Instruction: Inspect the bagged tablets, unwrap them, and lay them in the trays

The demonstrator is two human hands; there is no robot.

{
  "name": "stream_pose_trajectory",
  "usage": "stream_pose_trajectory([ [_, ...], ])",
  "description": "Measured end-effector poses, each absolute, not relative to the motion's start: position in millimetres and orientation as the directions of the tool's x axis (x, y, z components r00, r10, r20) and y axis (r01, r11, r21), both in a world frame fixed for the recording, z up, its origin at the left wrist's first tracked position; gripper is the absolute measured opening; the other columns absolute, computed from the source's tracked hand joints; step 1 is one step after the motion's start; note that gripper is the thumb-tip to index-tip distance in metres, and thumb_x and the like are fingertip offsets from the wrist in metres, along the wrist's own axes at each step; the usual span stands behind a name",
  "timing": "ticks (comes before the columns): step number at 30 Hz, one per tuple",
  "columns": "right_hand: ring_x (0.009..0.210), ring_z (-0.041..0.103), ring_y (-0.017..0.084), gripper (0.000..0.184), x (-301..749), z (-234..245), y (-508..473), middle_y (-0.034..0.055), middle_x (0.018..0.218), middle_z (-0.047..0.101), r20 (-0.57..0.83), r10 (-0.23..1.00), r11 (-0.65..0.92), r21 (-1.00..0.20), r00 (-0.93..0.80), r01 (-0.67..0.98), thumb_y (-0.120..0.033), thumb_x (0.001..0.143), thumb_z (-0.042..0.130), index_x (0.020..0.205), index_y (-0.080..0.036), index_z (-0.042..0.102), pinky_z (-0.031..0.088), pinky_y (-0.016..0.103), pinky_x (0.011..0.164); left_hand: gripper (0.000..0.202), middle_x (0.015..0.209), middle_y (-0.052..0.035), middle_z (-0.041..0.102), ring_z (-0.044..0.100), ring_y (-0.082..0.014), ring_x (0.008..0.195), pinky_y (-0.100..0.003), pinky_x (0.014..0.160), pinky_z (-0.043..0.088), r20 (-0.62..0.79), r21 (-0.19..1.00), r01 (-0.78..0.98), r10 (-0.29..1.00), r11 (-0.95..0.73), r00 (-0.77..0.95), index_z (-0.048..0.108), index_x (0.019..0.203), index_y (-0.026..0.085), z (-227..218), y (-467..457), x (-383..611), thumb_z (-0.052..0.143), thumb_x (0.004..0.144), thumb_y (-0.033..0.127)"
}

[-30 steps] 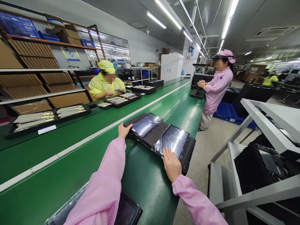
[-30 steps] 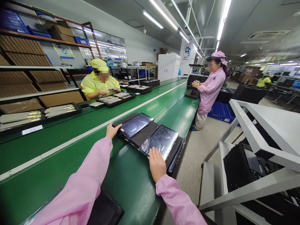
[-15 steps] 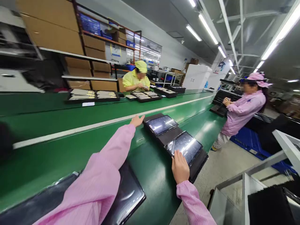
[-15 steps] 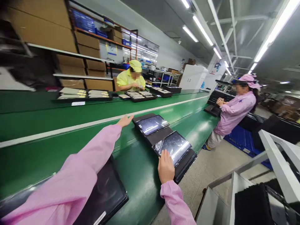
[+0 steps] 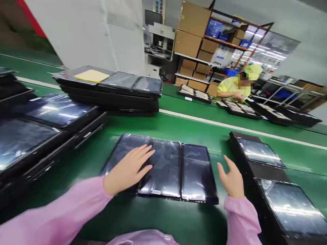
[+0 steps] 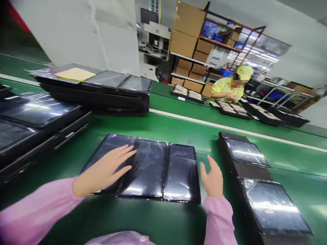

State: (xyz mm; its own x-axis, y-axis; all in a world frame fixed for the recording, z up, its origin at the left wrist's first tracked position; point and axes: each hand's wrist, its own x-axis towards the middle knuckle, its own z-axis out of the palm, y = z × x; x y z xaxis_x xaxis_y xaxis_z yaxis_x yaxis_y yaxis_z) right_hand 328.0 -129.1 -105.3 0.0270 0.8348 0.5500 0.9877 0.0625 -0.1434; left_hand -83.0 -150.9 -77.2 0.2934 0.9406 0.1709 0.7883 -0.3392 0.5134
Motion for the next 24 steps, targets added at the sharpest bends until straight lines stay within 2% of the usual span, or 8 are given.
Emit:
stream_pose_trajectory([
  [3,0.109,0.072,0.03,0.04,261,-104,-89,0.0163,0.116,0.075,0.392,0.891,0.309,-0.151,-0.23,0.939,-0.037,0.09,0.055,0.118,-0.014,0.071,0.058,0.043,0.094,0.053,0.147,-0.0079,0.059,0.05,-0.0347,0.141,-0.054,0.117,0.04,0.203,0.514,0.848,0.979,-0.133,0.031,0.068,0.129,0.031,-131,-197,-120,0.05,0.086,0.055],
  [6,0.108,0.072,0.03,0.033,195,-103,-56,0.017,0.113,0.076,0.267,0.875,0.456,-0.177,-0.403,0.872,-0.029,0.087,0.064,0.116,-0.013,0.073,0.057,0.043,0.096,0.053,0.147,-0.012,0.058,0.05,-0.0369,0.14,-0.057,0.114,0.043,0.303,0.532,0.844,0.913,0.075,-0.272,0.064,0.133,0.032,-170,-229,-136,0.051,0.087,0.054],
  [8,0.11,0.07,0.029,0.033,152,-105,-38,0.0172,0.116,0.075,0.208,0.854,0.515,-0.204,-0.477,0.833,-0.028,0.089,0.067,0.118,-0.013,0.071,0.056,0.044,0.098,0.059,0.146,-0.0141,0.059,0.053,-0.0364,0.137,-0.057,0.111,0.047,0.305,0.572,0.805,0.869,0.161,-0.39,0.055,0.143,0.032,-183,-242,-142,0.05,0.089,0.054],
  [11,0.112,0.069,0.025,0.032,94,-113,-18,0.0123,0.122,0.072,0.138,0.831,0.555,-0.261,-0.539,0.79,-0.034,0.095,0.068,0.12,-0.015,0.068,0.054,0.046,0.099,0.062,0.147,-0.0115,0.058,0.057,-0.0334,0.134,-0.052,0.107,0.053,0.243,0.634,0.761,0.899,0.136,-0.363,0.045,0.15,0.035,-191,-254,-153,0.051,0.09,0.052],
  [16,0.099,0.071,0.02,0.023,43,-125,1,0.0067,0.11,0.073,0.073,0.87,0.478,-0.364,-0.487,0.799,-0.036,0.099,0.064,0.108,-0.016,0.07,0.058,0.043,0.093,0.063,0.147,-0.0094,0.059,0.057,-0.0305,0.134,-0.046,0.108,0.054,0.151,0.747,0.664,0.965,0.032,-0.217,0.043,0.152,0.031,-191,-257,-182,0.053,0.092,0.047],
  [20,0.109,0.072,0.024,0.013,36,-123,-9,0.0096,0.112,0.077,0.088,0.894,0.429,-0.451,-0.439,0.783,-0.023,0.097,0.063,0.1,-0.017,0.074,0.054,0.047,0.102,0.063,0.144,-0.0102,0.061,0.059,-0.0307,0.133,-0.047,0.107,0.055,0.068,0.805,0.59,0.978,0.063,-0.198,0.041,0.152,0.031,-193,-254,-189,0.054,0.092,0.045],
  [22,0.117,0.07,0.027,0.016,33,-117,-27,0.011,0.116,0.077,0.085,0.892,0.422,-0.503,-0.443,0.754,-0.015,0.094,0.06,0.093,-0.018,0.076,0.051,0.049,0.107,0.067,0.145,-0.0105,0.06,0.057,-0.032,0.134,-0.05,0.107,0.054,0.023,0.818,0.568,0.982,0.091,-0.19,0.04,0.153,0.032,-194,-252,-188,0.057,0.09,0.045],
  [24,0.118,0.07,0.027,0.019,32,-107,-52,0.0102,0.117,0.077,0.053,0.875,0.421,-0.571,-0.48,0.705,-0.015,0.094,0.057,0.089,-0.02,0.076,0.052,0.046,0.106,0.07,0.146,-0.0103,0.059,0.056,-0.0333,0.135,-0.052,0.108,0.053,-0.017,0.826,0.552,0.984,0.114,-0.178,0.039,0.154,0.033,-194,-251,-187,0.059,0.088,0.044],
])
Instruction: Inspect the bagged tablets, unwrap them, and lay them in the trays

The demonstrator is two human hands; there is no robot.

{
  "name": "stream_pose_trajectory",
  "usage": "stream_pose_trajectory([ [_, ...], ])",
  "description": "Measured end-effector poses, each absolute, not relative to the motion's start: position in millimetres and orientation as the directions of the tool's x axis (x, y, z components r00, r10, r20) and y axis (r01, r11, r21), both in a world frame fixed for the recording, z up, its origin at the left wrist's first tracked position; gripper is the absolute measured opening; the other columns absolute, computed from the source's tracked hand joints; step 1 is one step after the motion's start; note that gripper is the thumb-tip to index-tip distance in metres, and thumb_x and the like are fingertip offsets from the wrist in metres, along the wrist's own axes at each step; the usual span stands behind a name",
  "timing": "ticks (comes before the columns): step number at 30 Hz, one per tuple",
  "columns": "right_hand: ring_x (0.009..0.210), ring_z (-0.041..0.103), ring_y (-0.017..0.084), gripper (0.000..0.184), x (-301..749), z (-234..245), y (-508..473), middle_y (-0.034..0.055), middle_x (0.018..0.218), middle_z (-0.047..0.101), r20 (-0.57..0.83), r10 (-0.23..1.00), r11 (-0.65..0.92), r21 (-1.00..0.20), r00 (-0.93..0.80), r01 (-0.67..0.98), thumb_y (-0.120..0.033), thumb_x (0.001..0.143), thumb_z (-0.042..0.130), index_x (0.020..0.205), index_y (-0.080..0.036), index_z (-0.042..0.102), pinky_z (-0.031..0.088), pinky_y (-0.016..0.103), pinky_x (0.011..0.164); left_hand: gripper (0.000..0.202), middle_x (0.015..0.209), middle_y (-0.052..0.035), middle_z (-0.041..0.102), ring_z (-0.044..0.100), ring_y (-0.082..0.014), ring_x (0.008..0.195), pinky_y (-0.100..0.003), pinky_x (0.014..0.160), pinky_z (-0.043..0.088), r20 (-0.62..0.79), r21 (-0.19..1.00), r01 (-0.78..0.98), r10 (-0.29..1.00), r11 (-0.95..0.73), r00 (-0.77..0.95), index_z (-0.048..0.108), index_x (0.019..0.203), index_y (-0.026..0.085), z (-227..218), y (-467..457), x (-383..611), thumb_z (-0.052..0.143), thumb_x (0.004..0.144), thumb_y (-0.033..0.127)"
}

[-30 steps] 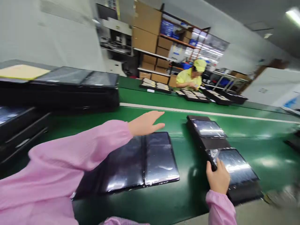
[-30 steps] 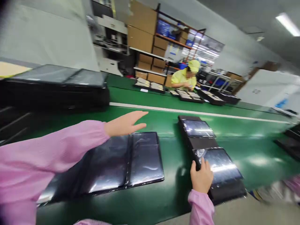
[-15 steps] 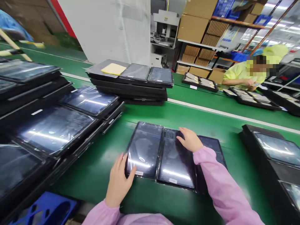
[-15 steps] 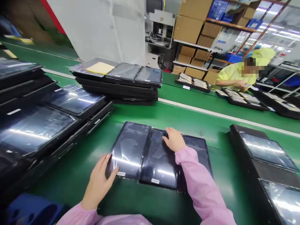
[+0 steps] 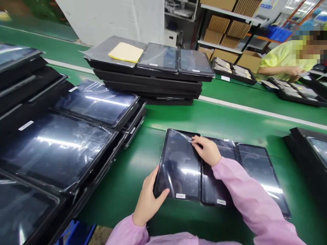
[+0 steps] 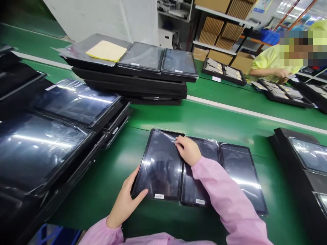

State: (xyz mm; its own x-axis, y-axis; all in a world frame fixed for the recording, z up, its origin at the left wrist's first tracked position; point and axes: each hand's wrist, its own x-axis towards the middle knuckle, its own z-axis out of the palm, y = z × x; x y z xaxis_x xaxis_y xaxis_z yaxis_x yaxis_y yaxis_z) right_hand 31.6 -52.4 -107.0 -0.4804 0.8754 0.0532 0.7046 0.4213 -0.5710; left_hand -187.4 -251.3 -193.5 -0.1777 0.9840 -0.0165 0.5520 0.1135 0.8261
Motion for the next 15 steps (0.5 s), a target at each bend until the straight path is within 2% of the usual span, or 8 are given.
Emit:
stream_pose_trajectory([
  [2,0.106,0.075,0.022,0.021,36,-95,-81,0.0069,0.106,0.08,-0.021,0.823,0.414,-0.663,-0.568,0.623,-0.023,0.096,0.057,0.084,-0.021,0.074,0.06,0.036,0.094,0.073,0.146,-0.0102,0.059,0.056,-0.0342,0.135,-0.054,0.108,0.053,-0.039,0.832,0.542,0.986,0.121,-0.162,0.036,0.155,0.034,-193,-251,-188,0.062,0.087,0.042],
  [4,0.08,0.079,0.016,0.03,51,-82,-106,0.0018,0.084,0.081,-0.15,0.687,0.349,-0.79,-0.711,0.504,-0.038,0.097,0.058,0.076,-0.022,0.07,0.063,0.024,0.071,0.077,0.147,-0.0106,0.058,0.057,-0.0352,0.133,-0.054,0.106,0.054,-0.062,0.833,0.538,0.988,0.128,-0.139,0.034,0.156,0.036,-192,-251,-191,0.065,0.085,0.041],
  [5,0.078,0.079,0.016,0.033,62,-78,-115,0.0042,0.082,0.081,-0.279,0.539,0.149,-0.897,-0.795,0.416,-0.044,0.097,0.058,0.077,-0.02,0.069,0.063,0.024,0.068,0.079,0.147,-0.0108,0.056,0.056,-0.0357,0.133,-0.054,0.105,0.054,-0.081,0.831,0.539,0.988,0.139,-0.13,0.033,0.156,0.037,-192,-251,-192,0.066,0.084,0.04],
  [7,0.074,0.079,0.018,0.039,89,-72,-124,0.0092,0.077,0.08,-0.348,0.389,-0.182,-0.937,-0.853,0.3,-0.052,0.094,0.063,0.074,-0.018,0.067,0.063,0.026,0.069,0.082,0.15,-0.011,0.053,0.055,-0.0367,0.133,-0.056,0.104,0.054,-0.126,0.821,0.546,0.985,0.169,-0.116,0.031,0.157,0.036,-191,-250,-195,0.066,0.084,0.037],
  [9,0.069,0.079,0.017,0.039,117,-72,-121,0.0105,0.069,0.078,-0.266,0.394,-0.336,-0.933,-0.88,0.132,-0.048,0.092,0.069,0.07,-0.017,0.063,0.062,0.025,0.069,0.083,0.153,-0.011,0.049,0.053,-0.037,0.134,-0.058,0.106,0.051,-0.156,0.813,0.553,0.983,0.184,-0.097,0.027,0.159,0.035,-188,-248,-196,0.064,0.085,0.036],
  [11,0.071,0.079,0.016,0.038,137,-74,-112,0.0099,0.067,0.078,-0.192,0.432,-0.358,-0.933,-0.881,0.028,-0.043,0.093,0.071,0.068,-0.017,0.06,0.061,0.022,0.074,0.083,0.153,-0.0113,0.047,0.052,-0.0369,0.136,-0.058,0.106,0.051,-0.172,0.812,0.555,0.983,0.18,-0.067,0.023,0.16,0.034,-184,-247,-197,0.062,0.086,0.036],
  [15,0.081,0.08,0.016,0.035,147,-73,-91,0.0092,0.072,0.079,-0.232,0.427,-0.333,-0.939,-0.874,0.087,-0.042,0.093,0.072,0.071,-0.017,0.06,0.058,0.025,0.086,0.076,0.153,-0.0111,0.044,0.048,-0.0354,0.139,-0.055,0.107,0.051,-0.218,0.798,0.56,0.973,0.223,-0.078,0.022,0.159,0.035,-172,-246,-195,0.056,0.092,0.037],
])
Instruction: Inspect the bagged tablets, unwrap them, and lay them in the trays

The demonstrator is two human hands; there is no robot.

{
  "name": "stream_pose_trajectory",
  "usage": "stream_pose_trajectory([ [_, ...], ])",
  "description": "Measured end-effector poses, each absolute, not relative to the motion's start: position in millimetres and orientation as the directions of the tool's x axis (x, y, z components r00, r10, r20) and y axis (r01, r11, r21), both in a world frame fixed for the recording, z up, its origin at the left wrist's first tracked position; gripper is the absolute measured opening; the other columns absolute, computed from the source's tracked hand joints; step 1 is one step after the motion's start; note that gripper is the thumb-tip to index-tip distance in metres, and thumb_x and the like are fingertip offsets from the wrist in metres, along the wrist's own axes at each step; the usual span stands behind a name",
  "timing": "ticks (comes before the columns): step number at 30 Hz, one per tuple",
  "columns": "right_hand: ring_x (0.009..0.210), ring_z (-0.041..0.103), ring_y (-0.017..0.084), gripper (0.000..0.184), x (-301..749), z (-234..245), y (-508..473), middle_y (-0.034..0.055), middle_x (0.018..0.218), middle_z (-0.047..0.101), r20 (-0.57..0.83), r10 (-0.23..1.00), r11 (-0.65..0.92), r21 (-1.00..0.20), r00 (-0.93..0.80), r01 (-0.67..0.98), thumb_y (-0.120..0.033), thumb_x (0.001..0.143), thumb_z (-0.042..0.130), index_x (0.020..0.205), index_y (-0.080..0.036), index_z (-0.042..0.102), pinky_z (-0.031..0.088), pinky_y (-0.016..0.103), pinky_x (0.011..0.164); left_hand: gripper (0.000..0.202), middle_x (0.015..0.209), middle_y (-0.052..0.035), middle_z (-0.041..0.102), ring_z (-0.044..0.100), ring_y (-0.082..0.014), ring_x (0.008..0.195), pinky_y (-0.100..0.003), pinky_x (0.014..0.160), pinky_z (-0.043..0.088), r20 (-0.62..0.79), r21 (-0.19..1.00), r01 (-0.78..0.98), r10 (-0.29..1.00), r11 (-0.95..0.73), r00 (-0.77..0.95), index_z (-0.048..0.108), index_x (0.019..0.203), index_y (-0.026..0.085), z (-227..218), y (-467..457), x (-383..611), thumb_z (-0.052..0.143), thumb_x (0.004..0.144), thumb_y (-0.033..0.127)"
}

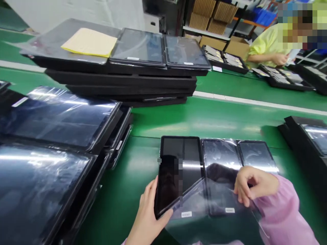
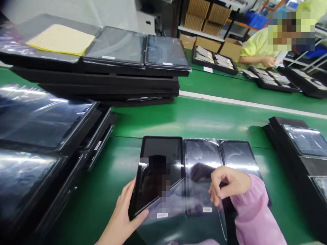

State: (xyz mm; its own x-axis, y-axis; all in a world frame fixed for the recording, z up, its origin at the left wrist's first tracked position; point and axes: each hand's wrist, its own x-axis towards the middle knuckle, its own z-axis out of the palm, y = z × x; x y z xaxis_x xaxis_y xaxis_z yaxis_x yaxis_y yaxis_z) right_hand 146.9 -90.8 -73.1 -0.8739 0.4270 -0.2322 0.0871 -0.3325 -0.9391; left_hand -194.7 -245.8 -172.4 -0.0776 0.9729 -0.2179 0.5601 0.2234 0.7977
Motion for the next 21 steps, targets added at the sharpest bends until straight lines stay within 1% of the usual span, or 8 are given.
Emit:
stream_pose_trajectory([
  [4,0.075,0.078,0.015,0.034,129,-57,-67,0.0075,0.075,0.079,-0.273,0.494,-0.341,-0.934,-0.825,0.106,-0.043,0.09,0.075,0.074,-0.017,0.06,0.06,0.026,0.077,0.068,0.153,-0.0129,0.043,0.048,-0.0363,0.138,-0.057,0.106,0.05,-0.217,0.79,0.567,0.971,0.233,-0.096,0.028,0.157,0.032,-166,-243,-197,0.052,0.094,0.039],
  [6,0.083,0.077,0.012,0.022,113,-45,-50,0.0078,0.085,0.081,-0.305,0.572,-0.333,-0.935,-0.761,0.125,-0.032,0.092,0.074,0.082,-0.016,0.062,0.058,0.02,0.075,0.066,0.15,-0.0144,0.045,0.05,-0.0369,0.135,-0.058,0.105,0.05,-0.203,0.802,0.558,0.976,0.212,-0.079,0.034,0.154,0.028,-168,-239,-202,0.053,0.093,0.044],
  [9,0.078,0.077,0.013,0.019,77,-32,-24,0.0058,0.081,0.08,-0.307,0.696,-0.233,-0.952,-0.649,0.2,-0.026,0.088,0.076,0.084,-0.015,0.061,0.059,0.02,0.071,0.057,0.136,-0.015,0.056,0.06,-0.0329,0.122,-0.052,0.101,0.053,-0.185,0.852,0.487,0.981,0.193,-0.066,0.05,0.142,0.022,-170,-230,-209,0.053,0.092,0.049],
  [11,0.069,0.076,0.013,0.016,45,-27,-12,0.0038,0.076,0.078,-0.311,0.66,-0.189,-0.95,-0.684,0.25,-0.017,0.085,0.076,0.083,-0.015,0.06,0.059,0.02,0.064,0.054,0.125,-0.014,0.061,0.065,-0.0283,0.107,-0.046,0.095,0.055,-0.206,0.864,0.449,0.973,0.229,-0.101,0.054,0.135,0.02,-169,-224,-212,0.052,0.091,0.051],
  [13,0.059,0.073,0.012,0.014,10,-25,-6,-0.0005,0.068,0.074,-0.321,0.617,-0.158,-0.945,-0.718,0.286,-0.006,0.086,0.067,0.082,-0.015,0.058,0.059,0.019,0.058,0.056,0.12,-0.0128,0.062,0.065,-0.0255,0.099,-0.042,0.09,0.056,-0.238,0.856,0.438,0.962,0.273,-0.135,0.055,0.132,0.019,-166,-219,-213,0.054,0.088,0.052],
  [16,0.055,0.071,0.012,0.028,-37,-22,-6,-0.0063,0.062,0.069,-0.312,0.563,-0.158,-0.95,-0.765,0.271,0.004,0.088,0.056,0.107,-0.017,0.059,0.058,0.018,0.054,0.058,0.115,-0.0109,0.062,0.063,-0.0242,0.094,-0.039,0.083,0.055,-0.284,0.845,0.429,0.947,0.321,-0.149,0.056,0.13,0.02,-159,-215,-213,0.058,0.082,0.054],
  [18,0.062,0.073,0.013,0.034,-59,-22,-6,-0.0061,0.063,0.069,-0.325,0.595,-0.221,-0.946,-0.735,0.239,0.004,0.091,0.052,0.117,-0.017,0.059,0.06,0.018,0.059,0.061,0.112,-0.0097,0.063,0.062,-0.0244,0.093,-0.039,0.084,0.053,-0.33,0.83,0.424,0.931,0.364,-0.154,0.056,0.129,0.021,-153,-213,-214,0.061,0.078,0.054],
  [21,0.068,0.074,0.011,0.036,-70,-31,0,-0.0038,0.066,0.069,-0.391,0.709,-0.339,-0.919,-0.587,0.202,0.005,0.094,0.048,0.12,-0.015,0.059,0.061,0.016,0.064,0.066,0.102,-0.007,0.064,0.06,-0.0246,0.09,-0.042,0.086,0.051,-0.408,0.788,0.426,0.895,0.444,-0.179,0.055,0.131,0.022,-145,-211,-214,0.063,0.074,0.056],
])
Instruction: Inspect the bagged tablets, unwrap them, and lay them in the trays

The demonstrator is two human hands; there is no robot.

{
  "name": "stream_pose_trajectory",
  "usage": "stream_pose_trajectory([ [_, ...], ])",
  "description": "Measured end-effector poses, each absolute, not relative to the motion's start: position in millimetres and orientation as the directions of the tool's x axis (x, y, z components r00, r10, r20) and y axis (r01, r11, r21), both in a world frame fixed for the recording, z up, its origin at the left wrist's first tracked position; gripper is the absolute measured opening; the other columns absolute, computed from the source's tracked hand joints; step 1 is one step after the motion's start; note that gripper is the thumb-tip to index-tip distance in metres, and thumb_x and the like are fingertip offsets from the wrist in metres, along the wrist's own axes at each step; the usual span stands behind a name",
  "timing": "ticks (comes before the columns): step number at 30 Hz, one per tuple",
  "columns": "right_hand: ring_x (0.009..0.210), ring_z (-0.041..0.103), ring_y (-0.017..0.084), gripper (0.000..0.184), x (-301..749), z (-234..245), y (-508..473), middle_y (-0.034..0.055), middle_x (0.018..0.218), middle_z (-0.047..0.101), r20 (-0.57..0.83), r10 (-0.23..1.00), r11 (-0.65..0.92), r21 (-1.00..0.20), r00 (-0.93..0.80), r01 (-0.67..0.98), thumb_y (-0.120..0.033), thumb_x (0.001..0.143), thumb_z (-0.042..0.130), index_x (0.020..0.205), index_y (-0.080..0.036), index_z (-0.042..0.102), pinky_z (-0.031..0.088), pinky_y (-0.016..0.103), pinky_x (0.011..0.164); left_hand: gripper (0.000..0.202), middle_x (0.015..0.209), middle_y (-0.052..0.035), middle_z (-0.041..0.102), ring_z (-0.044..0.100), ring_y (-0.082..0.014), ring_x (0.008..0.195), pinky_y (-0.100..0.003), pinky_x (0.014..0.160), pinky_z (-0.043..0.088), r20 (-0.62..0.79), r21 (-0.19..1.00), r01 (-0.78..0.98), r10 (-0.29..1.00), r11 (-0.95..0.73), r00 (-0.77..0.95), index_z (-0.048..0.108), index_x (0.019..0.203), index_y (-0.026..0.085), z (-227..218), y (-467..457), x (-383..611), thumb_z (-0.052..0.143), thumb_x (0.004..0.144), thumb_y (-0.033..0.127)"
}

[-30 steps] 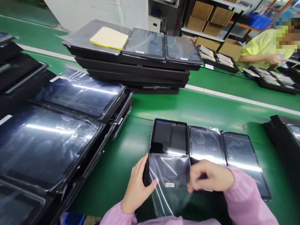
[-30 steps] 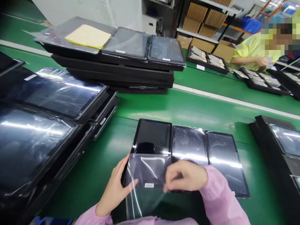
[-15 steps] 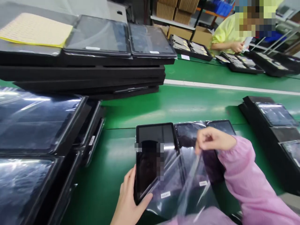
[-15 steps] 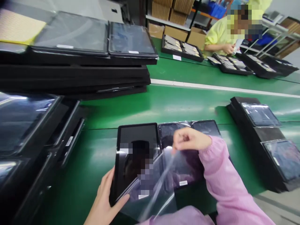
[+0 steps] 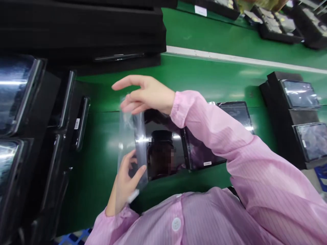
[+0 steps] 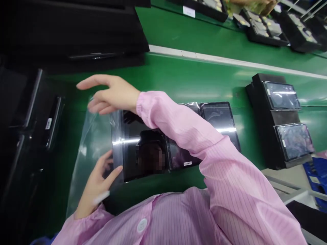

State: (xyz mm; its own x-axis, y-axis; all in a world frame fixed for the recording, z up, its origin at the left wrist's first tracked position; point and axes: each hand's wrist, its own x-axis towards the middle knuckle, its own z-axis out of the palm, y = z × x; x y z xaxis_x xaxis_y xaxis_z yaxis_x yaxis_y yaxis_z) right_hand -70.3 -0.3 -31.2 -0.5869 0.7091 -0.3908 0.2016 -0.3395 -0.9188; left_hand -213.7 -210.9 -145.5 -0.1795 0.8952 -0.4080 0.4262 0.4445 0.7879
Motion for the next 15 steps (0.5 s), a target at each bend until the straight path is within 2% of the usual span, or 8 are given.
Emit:
stream_pose_trajectory([
  [2,0.065,0.073,0.009,0.039,-66,-43,5,-0.0029,0.066,0.067,-0.449,0.752,-0.403,-0.892,-0.482,0.203,0.009,0.093,0.043,0.121,-0.014,0.059,0.06,0.014,0.062,0.068,0.097,-0.0055,0.063,0.059,-0.0245,0.089,-0.043,0.086,0.051,-0.449,0.762,0.43,0.874,0.484,-0.188,0.055,0.133,0.022,-141,-210,-213,0.063,0.074,0.056],
  [7,0.06,0.071,0.009,0.04,-39,-70,13,-0.0002,0.064,0.068,-0.556,0.754,-0.527,-0.83,-0.35,0.184,0.01,0.093,0.04,0.124,-0.01,0.058,0.057,0.011,0.053,0.066,0.096,-0.0045,0.063,0.057,-0.0233,0.088,-0.044,0.091,0.05,-0.472,0.759,0.409,0.86,0.507,-0.192,0.057,0.13,0.024,-138,-208,-213,0.064,0.072,0.053],
  [12,0.062,0.074,0.01,0.042,-17,-74,13,0.002,0.068,0.071,-0.59,0.731,-0.576,-0.803,-0.343,0.155,0.007,0.095,0.04,0.129,-0.01,0.056,0.06,0.013,0.059,0.062,0.108,-0.0064,0.064,0.06,-0.0254,0.1,-0.042,0.094,0.05,-0.456,0.797,0.356,0.873,0.488,-0.174,0.058,0.13,0.025,-141,-210,-214,0.066,0.075,0.052],
  [15,0.064,0.074,0.011,0.042,-7,-71,11,0.0026,0.069,0.073,-0.602,0.717,-0.592,-0.792,-0.351,0.149,0.006,0.096,0.039,0.132,-0.01,0.055,0.062,0.016,0.065,0.067,0.105,-0.0061,0.065,0.061,-0.0261,0.099,-0.044,0.096,0.049,-0.465,0.794,0.359,0.871,0.49,-0.16,0.054,0.135,0.025,-140,-209,-215,0.066,0.076,0.054],
])
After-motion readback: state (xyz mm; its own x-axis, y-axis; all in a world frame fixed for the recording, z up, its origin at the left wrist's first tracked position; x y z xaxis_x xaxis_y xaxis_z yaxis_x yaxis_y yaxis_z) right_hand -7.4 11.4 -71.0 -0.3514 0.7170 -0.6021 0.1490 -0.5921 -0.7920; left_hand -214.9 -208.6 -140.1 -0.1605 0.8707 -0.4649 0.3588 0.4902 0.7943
